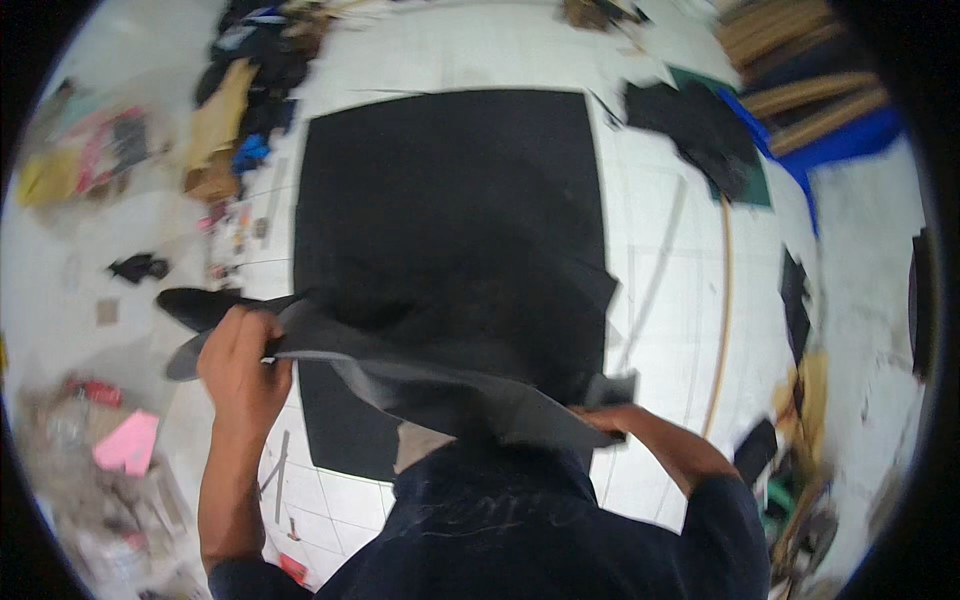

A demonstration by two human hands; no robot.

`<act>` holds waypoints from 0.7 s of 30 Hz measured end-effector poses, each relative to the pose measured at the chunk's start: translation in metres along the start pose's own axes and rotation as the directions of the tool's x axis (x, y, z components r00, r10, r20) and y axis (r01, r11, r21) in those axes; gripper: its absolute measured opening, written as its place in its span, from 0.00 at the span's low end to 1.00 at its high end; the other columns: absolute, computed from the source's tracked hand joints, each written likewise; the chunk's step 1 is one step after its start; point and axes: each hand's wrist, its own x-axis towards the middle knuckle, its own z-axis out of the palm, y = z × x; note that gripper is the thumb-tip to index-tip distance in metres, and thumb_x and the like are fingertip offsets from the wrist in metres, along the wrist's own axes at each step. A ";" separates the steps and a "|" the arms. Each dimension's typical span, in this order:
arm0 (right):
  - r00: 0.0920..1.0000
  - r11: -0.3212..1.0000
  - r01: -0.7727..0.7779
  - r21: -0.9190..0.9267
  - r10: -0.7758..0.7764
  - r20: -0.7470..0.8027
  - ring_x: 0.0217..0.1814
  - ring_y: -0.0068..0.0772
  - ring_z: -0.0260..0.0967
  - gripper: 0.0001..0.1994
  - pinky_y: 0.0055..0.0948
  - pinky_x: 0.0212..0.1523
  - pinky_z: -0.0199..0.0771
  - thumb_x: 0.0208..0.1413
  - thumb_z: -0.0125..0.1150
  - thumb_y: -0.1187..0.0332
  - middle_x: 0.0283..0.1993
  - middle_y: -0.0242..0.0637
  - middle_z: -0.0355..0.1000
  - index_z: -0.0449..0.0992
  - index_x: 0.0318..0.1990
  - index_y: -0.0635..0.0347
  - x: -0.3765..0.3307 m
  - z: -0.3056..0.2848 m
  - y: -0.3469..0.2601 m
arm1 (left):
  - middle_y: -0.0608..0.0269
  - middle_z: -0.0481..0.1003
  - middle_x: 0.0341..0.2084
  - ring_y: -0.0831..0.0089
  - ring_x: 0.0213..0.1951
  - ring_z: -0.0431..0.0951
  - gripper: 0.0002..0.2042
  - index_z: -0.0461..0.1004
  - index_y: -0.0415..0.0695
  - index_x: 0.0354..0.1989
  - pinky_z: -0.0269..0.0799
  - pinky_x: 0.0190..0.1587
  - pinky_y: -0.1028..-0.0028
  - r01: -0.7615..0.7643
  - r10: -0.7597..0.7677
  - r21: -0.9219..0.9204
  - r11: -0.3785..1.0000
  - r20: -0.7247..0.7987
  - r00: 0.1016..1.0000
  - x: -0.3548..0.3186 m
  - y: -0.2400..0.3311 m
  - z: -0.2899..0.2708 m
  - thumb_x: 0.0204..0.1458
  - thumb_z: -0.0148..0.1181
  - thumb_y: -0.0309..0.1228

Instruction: The person unfolds a large black fabric on the floor, smooths it out, and uses shears to cut it into sections. The person repeatedly folds and cuts the fabric, adjusting its position on the floor throughout the process.

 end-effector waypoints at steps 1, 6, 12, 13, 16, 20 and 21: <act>0.993 0.993 -0.012 0.121 -0.003 0.121 0.62 0.48 0.59 0.46 0.50 0.57 0.56 0.53 0.35 0.25 0.64 0.49 0.57 0.43 0.73 0.43 -0.002 -0.009 0.003 | 0.57 0.68 0.22 0.55 0.27 0.72 0.15 0.68 0.44 0.28 0.66 0.27 0.64 -0.035 0.034 0.012 0.999 0.096 0.995 0.008 -0.014 -0.014 0.29 0.62 0.18; 0.956 0.882 0.190 -0.432 -0.267 -0.123 0.64 0.52 0.63 0.42 0.45 0.59 0.68 0.52 0.57 0.36 0.63 0.50 0.64 0.59 0.67 0.54 0.039 -0.016 0.023 | 0.53 0.74 0.30 0.52 0.41 0.74 0.36 0.69 0.45 0.58 0.65 0.49 0.58 0.131 0.129 -0.290 0.948 0.726 0.676 -0.003 -0.054 -0.063 0.31 0.62 0.26; 0.788 0.866 0.368 -0.339 -0.484 -0.381 0.51 0.48 0.73 0.24 0.41 0.53 0.70 0.49 0.65 0.56 0.47 0.55 0.73 0.74 0.48 0.63 0.112 -0.015 0.098 | 0.42 0.68 0.54 0.50 0.56 0.67 0.38 0.64 0.40 0.62 0.60 0.60 0.55 0.761 0.154 -0.117 0.638 0.988 0.023 -0.204 -0.087 0.033 0.43 0.67 0.47; 0.841 0.910 0.289 -0.297 -0.390 -0.375 0.45 0.51 0.75 0.21 0.43 0.47 0.73 0.48 0.65 0.58 0.40 0.55 0.75 0.75 0.44 0.65 0.110 -0.029 0.113 | 0.42 0.67 0.54 0.50 0.57 0.66 0.40 0.64 0.38 0.61 0.61 0.59 0.56 0.881 0.227 -0.101 0.463 0.974 -0.008 -0.225 -0.084 0.052 0.44 0.67 0.52; 0.465 0.784 0.328 -0.528 -0.620 -0.632 0.32 0.57 0.72 0.15 0.50 0.36 0.69 0.49 0.63 0.63 0.29 0.52 0.73 0.73 0.39 0.66 0.054 -0.068 0.096 | 0.44 0.68 0.51 0.53 0.56 0.67 0.43 0.63 0.37 0.60 0.63 0.56 0.57 0.872 0.190 -0.135 0.470 0.980 0.049 -0.239 -0.056 0.081 0.41 0.70 0.54; 0.192 0.632 -0.256 -0.731 -0.708 -0.680 0.37 0.57 0.67 0.09 0.47 0.40 0.66 0.56 0.56 0.67 0.32 0.53 0.69 0.71 0.37 0.66 -0.018 -0.192 0.030 | 0.43 0.74 0.44 0.49 0.49 0.74 0.44 0.63 0.39 0.53 0.70 0.47 0.58 0.581 -0.058 -0.226 0.782 0.902 0.429 -0.144 -0.077 0.084 0.31 0.76 0.53; 0.087 0.633 -0.309 -0.710 -0.724 -0.684 0.41 0.58 0.68 0.13 0.49 0.42 0.67 0.58 0.55 0.66 0.36 0.54 0.71 0.72 0.45 0.68 -0.044 -0.244 0.021 | 0.42 0.76 0.39 0.46 0.44 0.77 0.44 0.64 0.40 0.52 0.71 0.44 0.55 0.447 -0.101 -0.204 0.871 0.816 0.570 -0.093 -0.083 0.078 0.29 0.77 0.52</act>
